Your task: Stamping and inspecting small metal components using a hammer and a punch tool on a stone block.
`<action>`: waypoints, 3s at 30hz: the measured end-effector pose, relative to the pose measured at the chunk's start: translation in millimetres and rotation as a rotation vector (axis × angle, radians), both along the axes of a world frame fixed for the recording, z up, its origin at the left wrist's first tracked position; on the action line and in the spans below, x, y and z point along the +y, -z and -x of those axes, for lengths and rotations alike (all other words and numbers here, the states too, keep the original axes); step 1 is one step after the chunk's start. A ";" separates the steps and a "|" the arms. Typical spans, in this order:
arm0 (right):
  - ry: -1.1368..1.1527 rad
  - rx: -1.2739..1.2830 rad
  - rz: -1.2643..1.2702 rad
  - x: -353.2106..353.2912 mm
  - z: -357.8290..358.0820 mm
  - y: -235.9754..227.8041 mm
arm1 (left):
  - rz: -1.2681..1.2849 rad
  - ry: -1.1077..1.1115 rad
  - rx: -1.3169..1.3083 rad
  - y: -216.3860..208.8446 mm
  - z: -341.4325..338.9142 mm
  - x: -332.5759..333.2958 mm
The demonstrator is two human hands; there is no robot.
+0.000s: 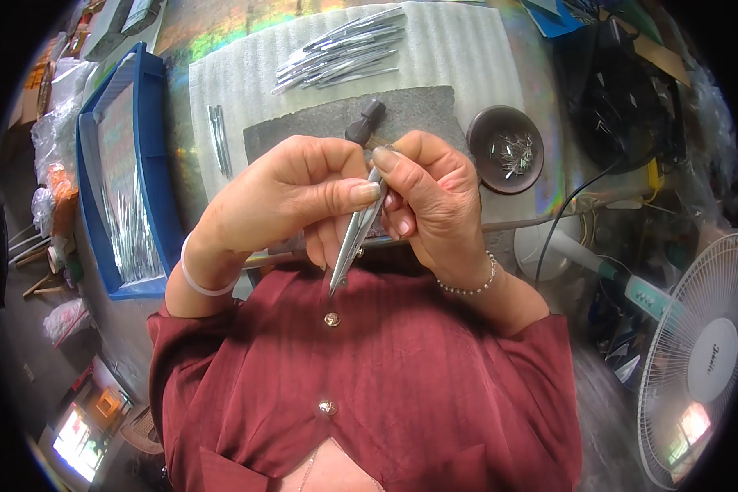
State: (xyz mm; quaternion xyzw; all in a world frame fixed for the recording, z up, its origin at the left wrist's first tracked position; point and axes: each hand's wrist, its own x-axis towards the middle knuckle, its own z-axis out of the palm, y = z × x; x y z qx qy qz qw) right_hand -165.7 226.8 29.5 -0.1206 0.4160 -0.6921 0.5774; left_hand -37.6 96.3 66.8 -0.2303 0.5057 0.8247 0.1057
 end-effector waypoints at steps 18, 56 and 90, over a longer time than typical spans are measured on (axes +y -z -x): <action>0.132 0.060 0.074 2.8 -10.4 2.4 | 0.057 0.146 0.090 -1.5 7.8 -14.2; -0.160 0.063 -0.029 -15.7 -0.3 3.1 | -0.146 -0.220 0.112 9.1 -28.2 19.2; -0.093 1.711 -0.121 -97.9 135.0 32.7 | 1.148 -0.721 0.036 61.9 -86.0 44.9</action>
